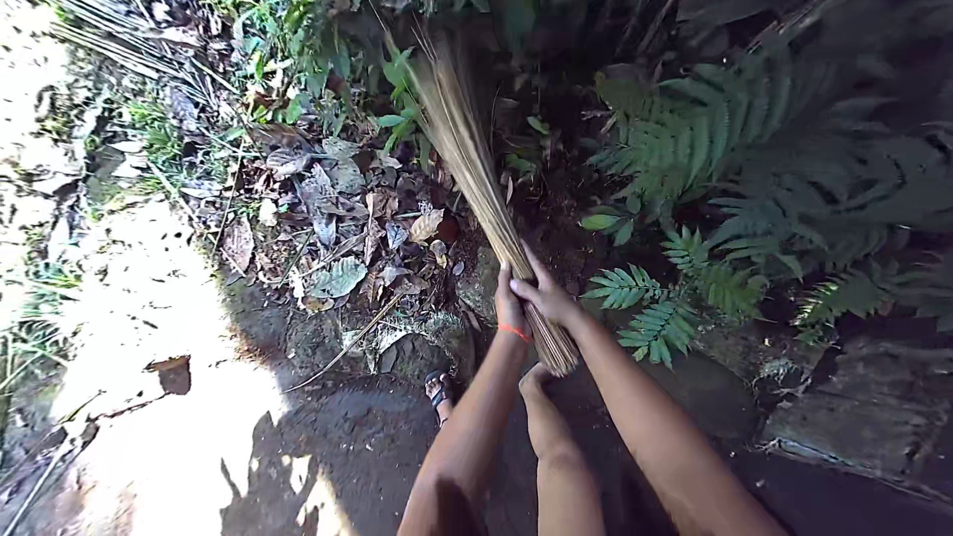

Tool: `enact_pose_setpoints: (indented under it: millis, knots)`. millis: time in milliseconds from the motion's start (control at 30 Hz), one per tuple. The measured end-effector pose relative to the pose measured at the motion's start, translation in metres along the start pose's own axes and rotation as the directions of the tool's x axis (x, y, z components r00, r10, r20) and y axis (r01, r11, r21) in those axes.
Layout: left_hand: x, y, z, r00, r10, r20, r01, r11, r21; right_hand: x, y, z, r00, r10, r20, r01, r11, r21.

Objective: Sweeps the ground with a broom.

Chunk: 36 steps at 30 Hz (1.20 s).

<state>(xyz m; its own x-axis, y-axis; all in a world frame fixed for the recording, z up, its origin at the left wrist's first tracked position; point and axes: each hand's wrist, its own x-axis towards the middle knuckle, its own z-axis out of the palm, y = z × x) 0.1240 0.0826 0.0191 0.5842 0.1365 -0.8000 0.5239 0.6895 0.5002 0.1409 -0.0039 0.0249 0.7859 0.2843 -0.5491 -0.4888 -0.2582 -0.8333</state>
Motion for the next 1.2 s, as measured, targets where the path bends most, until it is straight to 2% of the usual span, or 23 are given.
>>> enact_pose_setpoints:
  millis: [67, 133, 200, 267, 300, 333, 400, 500, 533, 600, 667, 733, 800, 833, 900, 933, 967, 1000, 1033, 1067, 1100, 1133, 1200]
  knots:
    - [-0.049, -0.019, -0.016, 0.999, -0.008, 0.053, 0.009, 1.000, -0.013, -0.054, 0.007, 0.007, 0.999, -0.051, 0.005, 0.051, 0.996, -0.073]
    - [-0.111, -0.036, -0.050, 0.987, -0.124, 0.098, 0.118, 0.991, 0.070, -0.130, 0.015, 0.033, 0.995, -0.029, -0.093, 0.022, 0.997, -0.073]
    - [-0.160, -0.045, -0.088, 0.941, -0.326, 0.093, 0.306, 0.934, 0.184, -0.201, 0.031, 0.074, 0.961, 0.088, -0.264, -0.099, 0.995, -0.032]
    - [-0.177, -0.040, -0.113, 0.868, -0.497, 0.022, 0.476, 0.843, 0.250, -0.231, 0.037, 0.116, 0.892, 0.232, -0.388, -0.204, 0.972, 0.114]
    - [-0.167, -0.034, -0.119, 0.846, -0.534, -0.003, 0.516, 0.816, 0.261, -0.223, 0.043, 0.130, 0.867, 0.285, -0.408, -0.225, 0.956, 0.190]
    - [-0.147, -0.028, -0.125, 0.853, -0.521, -0.002, 0.503, 0.822, 0.266, -0.199, 0.053, 0.137, 0.862, 0.313, -0.399, -0.236, 0.944, 0.230]
    - [-0.087, -0.011, -0.129, 0.919, -0.393, 0.024, 0.383, 0.907, 0.173, -0.119, 0.052, 0.131, 0.918, 0.314, -0.244, -0.267, 0.941, 0.206]
    - [-0.006, 0.038, -0.093, 0.994, -0.099, -0.041, 0.096, 0.993, -0.074, 0.004, -0.005, 0.103, 0.978, 0.207, 0.041, -0.206, 0.978, -0.024]
    - [0.007, 0.049, -0.082, 0.998, -0.032, -0.063, 0.025, 0.994, -0.110, 0.024, -0.020, 0.096, 0.984, 0.159, 0.079, -0.153, 0.985, -0.075]
    - [0.008, 0.053, -0.070, 0.996, 0.054, -0.071, -0.062, 0.992, -0.114, 0.030, -0.032, 0.085, 0.992, 0.044, 0.115, -0.031, 0.993, -0.112]
    - [-0.022, 0.049, -0.074, 0.996, 0.084, -0.032, -0.086, 0.993, -0.086, -0.001, -0.033, 0.086, 0.992, -0.057, 0.108, 0.070, 0.991, -0.118]
    - [-0.081, 0.043, -0.096, 1.000, 0.005, 0.027, -0.005, 1.000, -0.007, -0.068, -0.028, 0.106, 0.998, -0.070, 0.008, 0.070, 0.993, -0.090]
    - [-0.146, 0.033, -0.129, 0.978, -0.205, 0.044, 0.198, 0.971, 0.135, -0.155, -0.018, 0.141, 0.984, 0.038, -0.171, -0.039, 0.999, -0.004]
    - [-0.171, 0.028, -0.146, 0.943, -0.331, 0.036, 0.318, 0.927, 0.199, -0.193, -0.014, 0.161, 0.959, 0.128, -0.254, -0.117, 0.992, 0.056]
    - [-0.202, 0.023, -0.177, 0.839, -0.536, -0.089, 0.540, 0.804, 0.247, -0.241, 0.002, 0.204, 0.885, 0.305, -0.351, -0.241, 0.947, 0.214]
    - [-0.202, 0.024, -0.190, 0.809, -0.566, -0.160, 0.588, 0.777, 0.226, -0.245, 0.010, 0.221, 0.858, 0.382, -0.344, -0.290, 0.912, 0.290]
    - [-0.193, 0.023, -0.209, 0.830, -0.539, -0.144, 0.558, 0.809, 0.185, -0.234, 0.015, 0.234, 0.846, 0.442, -0.299, -0.340, 0.878, 0.336]
    - [-0.173, 0.017, -0.241, 0.888, -0.455, 0.057, 0.449, 0.888, 0.102, -0.208, 0.022, 0.240, 0.857, 0.466, -0.221, -0.376, 0.858, 0.350]
    - [-0.133, 0.000, -0.287, 0.854, -0.239, 0.462, 0.287, 0.957, -0.035, -0.172, 0.031, 0.243, 0.887, 0.446, -0.122, -0.394, 0.867, 0.305]
    - [-0.115, 0.021, -0.260, 0.956, -0.257, 0.139, 0.265, 0.963, -0.042, -0.129, 0.033, 0.239, 0.919, 0.394, -0.024, -0.378, 0.895, 0.238]
    - [-0.087, 0.047, -0.230, 0.963, -0.257, -0.085, 0.254, 0.966, -0.044, -0.086, 0.027, 0.232, 0.946, 0.321, 0.035, -0.322, 0.930, 0.179]
    - [-0.061, 0.068, -0.208, 0.959, -0.232, -0.162, 0.227, 0.973, -0.052, -0.050, 0.016, 0.223, 0.967, 0.247, 0.058, -0.252, 0.960, 0.122]
    - [-0.032, 0.091, -0.179, 0.975, -0.158, -0.153, 0.149, 0.986, -0.073, -0.009, -0.011, 0.202, 0.987, 0.146, 0.061, -0.147, 0.989, 0.025]
